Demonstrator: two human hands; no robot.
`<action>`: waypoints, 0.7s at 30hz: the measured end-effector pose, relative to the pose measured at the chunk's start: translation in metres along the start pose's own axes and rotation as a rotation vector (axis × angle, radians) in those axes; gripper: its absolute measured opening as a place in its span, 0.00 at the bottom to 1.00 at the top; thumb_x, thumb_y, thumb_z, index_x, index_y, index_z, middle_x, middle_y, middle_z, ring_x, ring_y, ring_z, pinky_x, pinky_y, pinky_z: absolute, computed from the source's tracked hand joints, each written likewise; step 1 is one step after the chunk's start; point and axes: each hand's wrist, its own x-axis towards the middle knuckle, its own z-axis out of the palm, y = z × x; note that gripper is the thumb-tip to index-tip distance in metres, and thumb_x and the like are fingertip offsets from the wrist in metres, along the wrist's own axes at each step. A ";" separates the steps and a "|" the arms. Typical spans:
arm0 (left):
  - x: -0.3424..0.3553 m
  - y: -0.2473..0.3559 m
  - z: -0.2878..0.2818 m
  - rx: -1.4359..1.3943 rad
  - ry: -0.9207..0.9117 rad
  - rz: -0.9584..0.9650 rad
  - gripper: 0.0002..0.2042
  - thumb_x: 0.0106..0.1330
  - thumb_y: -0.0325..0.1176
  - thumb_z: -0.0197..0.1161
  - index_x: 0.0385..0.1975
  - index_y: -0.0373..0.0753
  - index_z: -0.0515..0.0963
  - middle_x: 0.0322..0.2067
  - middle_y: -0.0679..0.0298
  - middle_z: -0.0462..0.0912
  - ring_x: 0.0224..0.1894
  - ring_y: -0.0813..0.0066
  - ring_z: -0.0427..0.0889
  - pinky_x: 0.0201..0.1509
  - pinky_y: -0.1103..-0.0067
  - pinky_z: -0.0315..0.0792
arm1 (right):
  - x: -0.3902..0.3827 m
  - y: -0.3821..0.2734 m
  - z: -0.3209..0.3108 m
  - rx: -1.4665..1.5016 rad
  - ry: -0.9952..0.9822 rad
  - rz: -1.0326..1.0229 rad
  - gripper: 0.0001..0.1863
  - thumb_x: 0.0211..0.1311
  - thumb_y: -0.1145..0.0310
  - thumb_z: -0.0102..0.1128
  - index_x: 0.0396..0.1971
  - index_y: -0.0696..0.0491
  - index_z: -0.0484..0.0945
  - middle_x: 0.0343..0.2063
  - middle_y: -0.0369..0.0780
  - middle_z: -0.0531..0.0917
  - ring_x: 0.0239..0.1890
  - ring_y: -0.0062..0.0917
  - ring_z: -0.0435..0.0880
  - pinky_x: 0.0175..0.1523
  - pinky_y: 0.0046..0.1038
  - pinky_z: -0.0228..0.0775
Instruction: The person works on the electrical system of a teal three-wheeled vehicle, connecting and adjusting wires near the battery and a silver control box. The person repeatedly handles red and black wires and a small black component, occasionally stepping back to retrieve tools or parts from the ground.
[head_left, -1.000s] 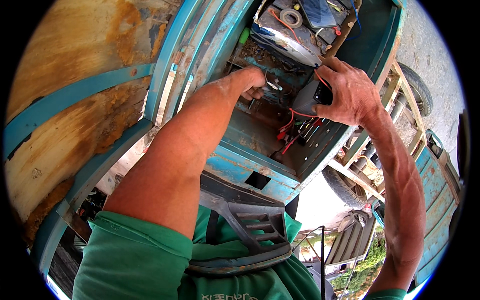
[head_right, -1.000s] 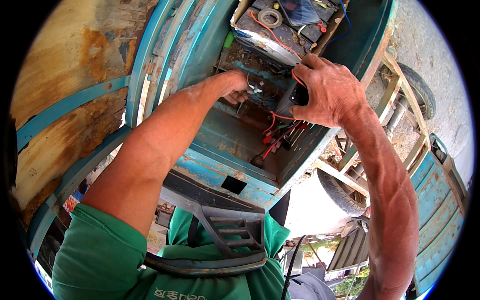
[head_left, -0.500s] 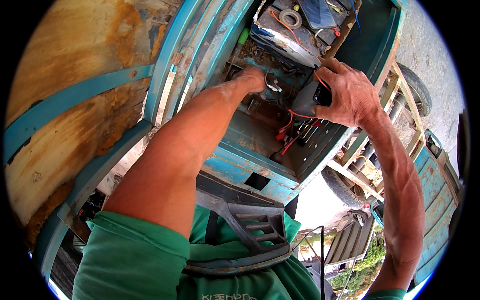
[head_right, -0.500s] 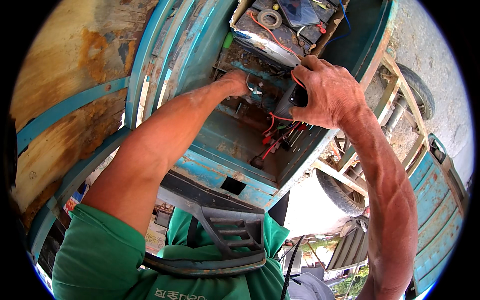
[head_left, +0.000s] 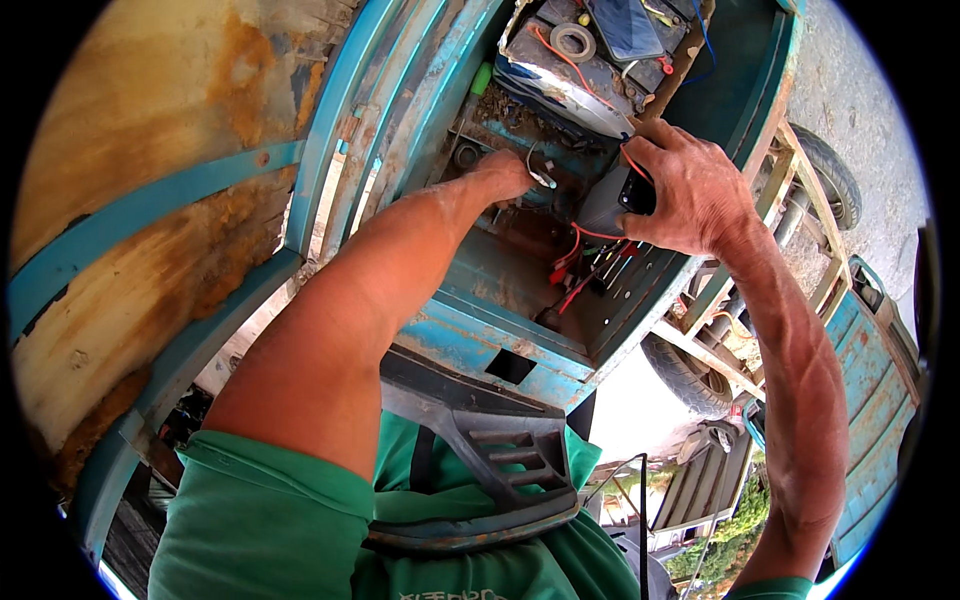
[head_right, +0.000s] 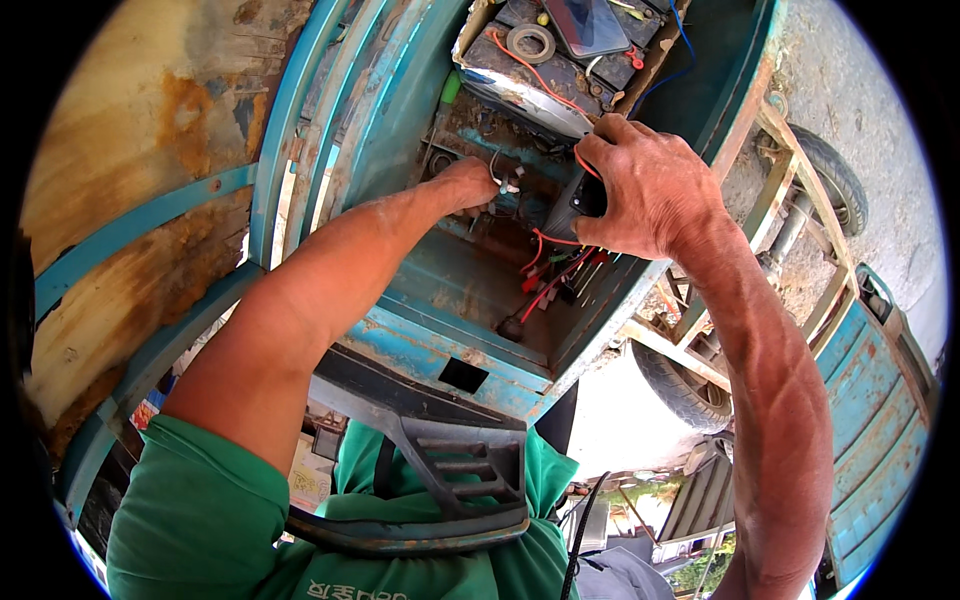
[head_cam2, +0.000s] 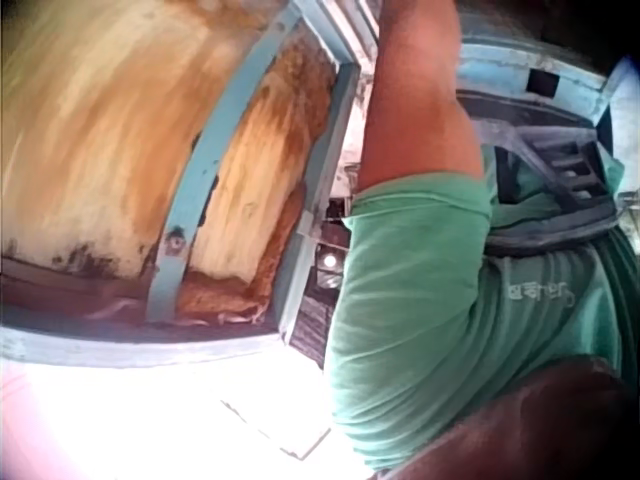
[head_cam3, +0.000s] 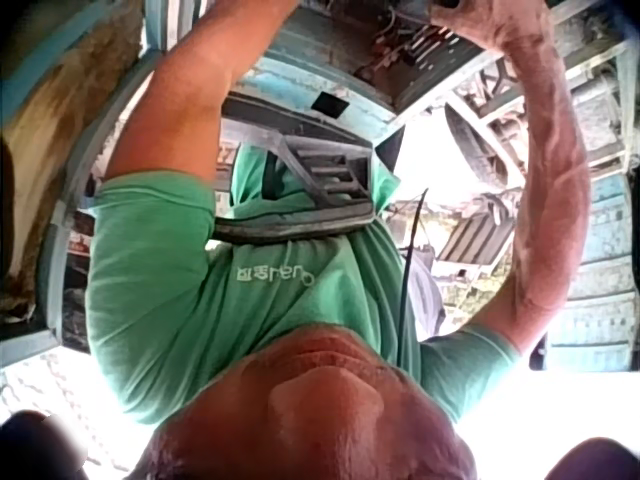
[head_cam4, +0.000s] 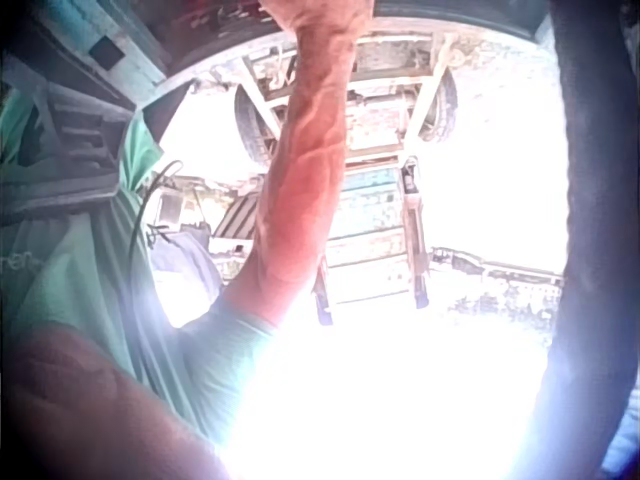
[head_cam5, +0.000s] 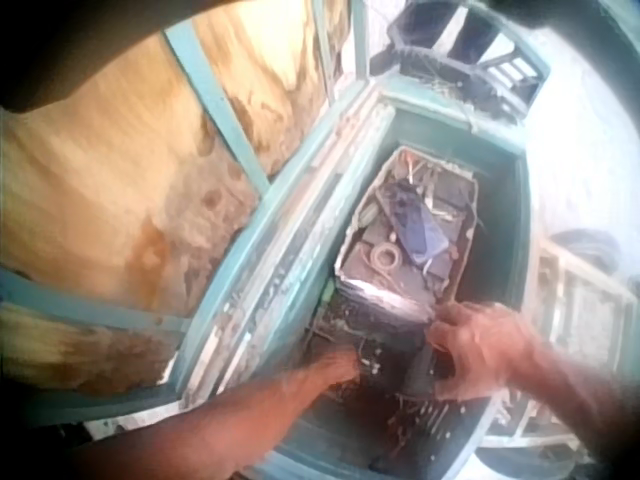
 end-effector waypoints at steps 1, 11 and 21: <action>-0.001 0.000 0.002 -0.120 -0.098 -0.027 0.22 0.67 0.52 0.59 0.46 0.37 0.81 0.40 0.56 0.86 0.43 0.62 0.85 0.45 0.63 0.78 | 0.000 0.000 -0.001 0.000 -0.012 0.006 0.30 0.40 0.55 0.67 0.45 0.57 0.80 0.43 0.46 0.80 0.49 0.41 0.81 0.54 0.40 0.76; 0.004 -0.001 0.036 -0.670 -0.215 -0.090 0.28 0.65 0.63 0.59 0.56 0.50 0.73 0.55 0.58 0.77 0.43 0.62 0.82 0.46 0.62 0.78 | -0.001 0.003 0.003 0.011 0.022 0.003 0.30 0.40 0.55 0.67 0.44 0.57 0.81 0.43 0.47 0.80 0.50 0.41 0.81 0.54 0.40 0.76; 0.023 -0.003 0.045 -0.506 -0.164 -0.034 0.10 0.69 0.44 0.57 0.37 0.46 0.80 0.31 0.67 0.84 0.29 0.72 0.81 0.34 0.70 0.76 | -0.002 0.005 0.005 0.015 0.032 0.019 0.30 0.39 0.54 0.67 0.43 0.57 0.81 0.42 0.46 0.80 0.49 0.42 0.81 0.53 0.40 0.76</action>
